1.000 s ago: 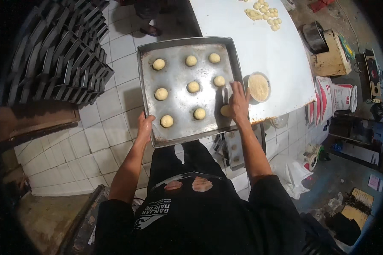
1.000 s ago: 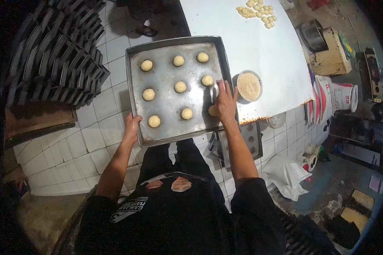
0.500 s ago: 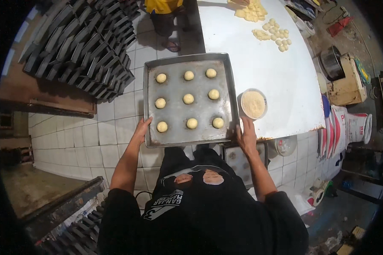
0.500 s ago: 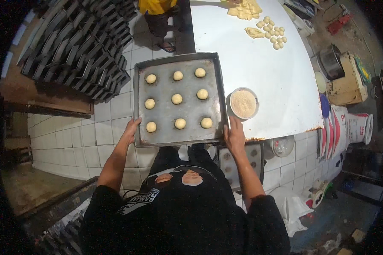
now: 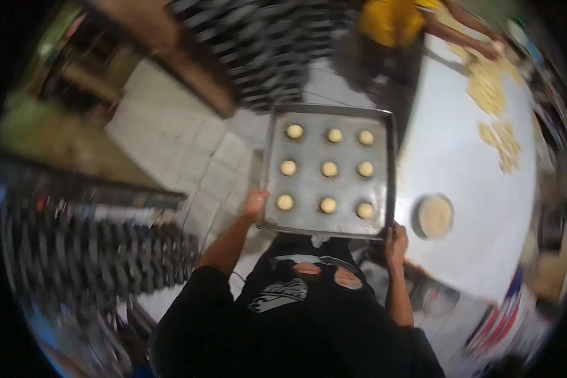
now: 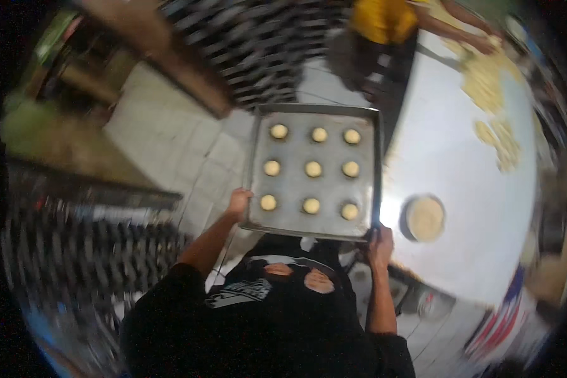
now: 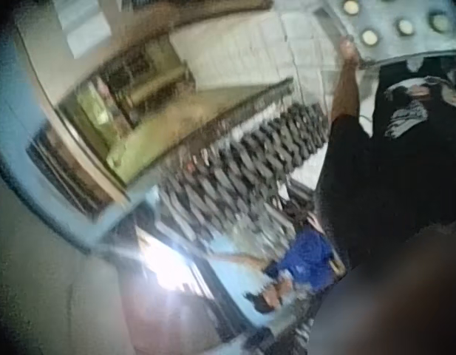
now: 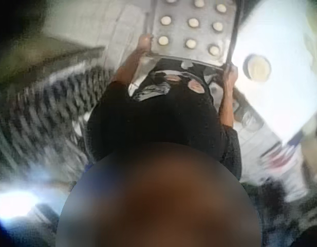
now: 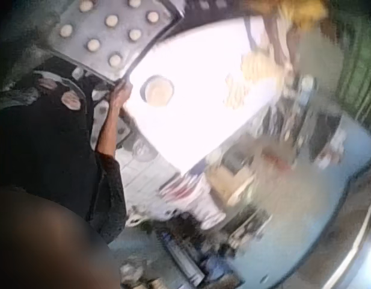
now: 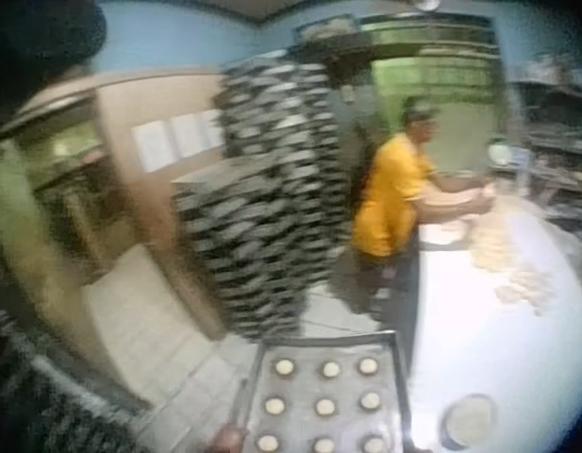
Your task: The person rolls pieces of dough into balls on a large white table and places them onto a metal tray. The person then dips their fingers into a bowl of seeds and presses them into the top of each dough ball.
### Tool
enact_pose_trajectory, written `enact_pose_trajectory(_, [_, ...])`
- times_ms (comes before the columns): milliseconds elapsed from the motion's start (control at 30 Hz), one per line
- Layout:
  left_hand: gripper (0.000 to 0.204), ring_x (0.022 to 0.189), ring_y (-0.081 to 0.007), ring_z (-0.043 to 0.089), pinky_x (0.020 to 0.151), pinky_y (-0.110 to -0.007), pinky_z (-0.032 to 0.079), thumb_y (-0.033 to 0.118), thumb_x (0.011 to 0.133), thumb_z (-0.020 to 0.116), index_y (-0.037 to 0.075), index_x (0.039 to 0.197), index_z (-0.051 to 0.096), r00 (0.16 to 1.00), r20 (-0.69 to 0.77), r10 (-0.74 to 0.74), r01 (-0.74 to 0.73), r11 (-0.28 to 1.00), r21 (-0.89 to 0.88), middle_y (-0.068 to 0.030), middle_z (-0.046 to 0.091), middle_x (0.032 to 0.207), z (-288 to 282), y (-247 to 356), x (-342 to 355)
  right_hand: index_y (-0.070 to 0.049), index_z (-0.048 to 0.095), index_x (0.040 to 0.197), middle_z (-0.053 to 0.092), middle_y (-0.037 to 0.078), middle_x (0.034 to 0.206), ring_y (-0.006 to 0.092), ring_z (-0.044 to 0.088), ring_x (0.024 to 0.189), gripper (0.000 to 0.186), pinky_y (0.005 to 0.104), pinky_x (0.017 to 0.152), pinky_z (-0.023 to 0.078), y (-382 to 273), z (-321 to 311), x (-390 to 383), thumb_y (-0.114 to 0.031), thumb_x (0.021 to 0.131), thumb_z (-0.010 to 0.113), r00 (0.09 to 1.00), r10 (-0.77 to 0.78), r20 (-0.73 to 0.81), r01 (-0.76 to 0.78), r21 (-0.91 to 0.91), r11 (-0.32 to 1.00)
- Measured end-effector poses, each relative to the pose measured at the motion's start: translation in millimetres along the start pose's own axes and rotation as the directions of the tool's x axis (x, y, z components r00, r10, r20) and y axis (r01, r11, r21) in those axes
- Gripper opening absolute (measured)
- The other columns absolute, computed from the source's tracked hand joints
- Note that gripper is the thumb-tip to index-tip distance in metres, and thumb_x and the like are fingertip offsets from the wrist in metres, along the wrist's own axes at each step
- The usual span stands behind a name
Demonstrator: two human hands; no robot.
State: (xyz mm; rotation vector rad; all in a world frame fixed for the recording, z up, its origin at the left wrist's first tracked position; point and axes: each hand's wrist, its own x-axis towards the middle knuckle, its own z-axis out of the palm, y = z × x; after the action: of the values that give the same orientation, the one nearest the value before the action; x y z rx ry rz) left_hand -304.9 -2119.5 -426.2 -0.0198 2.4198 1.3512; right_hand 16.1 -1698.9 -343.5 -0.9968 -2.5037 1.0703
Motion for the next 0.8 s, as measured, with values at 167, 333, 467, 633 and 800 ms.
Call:
enact_pose_trajectory(167, [0.039, 0.091, -0.0276, 0.064, 0.084, -0.041, 0.051, 0.020, 0.082, 0.063, -0.006, 0.111, 0.067, 0.954, -0.062, -0.292, 0.283, 0.951, -0.124, -0.0153, 0.068, 0.096, 33.0, 69.0, -91.8, 0.002, 0.065, 0.124, 0.068, 0.020, 0.107, 0.0318, 0.066, 0.098, 0.031, 0.0399, 0.092, 0.051, 31.8, -32.1, 35.1, -0.019, 0.103, 0.058, 0.983, 0.140, 0.117, -0.163, 0.219, 0.962])
enact_pose_trajectory(333, [0.036, 0.085, -0.0236, 0.067, 0.072, -0.039, 0.054, 0.018, 0.083, 0.061, -0.006, 0.110, 0.068, 0.925, -0.160, -0.344, 0.225, 0.838, -0.497, -0.0099, 0.069, 0.096, 64.4, -36.4, -190.1, 0.004, 0.063, 0.131, 0.069, 0.024, 0.118, 0.0356, 0.067, 0.108, 0.041, 0.0369, 0.098, 0.050, 83.1, -79.7, 55.9, -0.027, 0.104, 0.057, 0.939, -0.121, 0.321, 0.121, 0.019, 0.992])
enact_pose_trajectory(467, [0.026, 0.079, -0.0195, 0.064, 0.068, -0.038, 0.052, 0.012, 0.086, 0.059, -0.003, 0.105, 0.069, 0.794, -0.253, -0.553, 0.341, 0.750, -0.567, -0.0091, 0.069, 0.092, 104.0, -75.4, -167.0, -0.006, 0.057, 0.143, 0.060, 0.018, 0.140, 0.0383, 0.050, 0.136, 0.054, 0.0576, 0.118, 0.029, 165.3, -105.0, 64.1, -0.039, 0.100, 0.058, 0.824, -0.347, 0.448, 0.530, -0.394, 0.751])
enact_pose_trajectory(633, [0.024, 0.077, -0.0257, 0.062, 0.069, -0.044, 0.054, 0.009, 0.086, 0.058, -0.005, 0.105, 0.061, 0.613, -0.278, -0.740, 0.399, 0.593, -0.699, -0.0120, 0.063, 0.088, 95.1, -172.8, -129.5, -0.009, 0.052, 0.147, 0.054, 0.014, 0.149, 0.0372, 0.040, 0.145, 0.066, 0.0670, 0.121, 0.015, 149.8, -115.0, 30.9, -0.047, 0.094, 0.063, 0.900, -0.060, 0.432, 0.386, -0.724, 0.571])
enact_pose_trajectory(800, [0.034, 0.088, -0.0303, 0.063, 0.077, -0.046, 0.054, 0.013, 0.085, 0.059, -0.007, 0.113, 0.058, 0.556, -0.283, -0.781, 0.309, 0.510, -0.803, -0.0175, 0.063, 0.096, 99.6, -288.9, -54.2, -0.008, 0.051, 0.147, 0.056, 0.018, 0.144, 0.0404, 0.049, 0.135, 0.063, 0.0678, 0.118, 0.022, 116.9, -103.8, 36.4, -0.039, 0.094, 0.068, 0.937, 0.024, 0.349, 0.316, -0.875, 0.366])
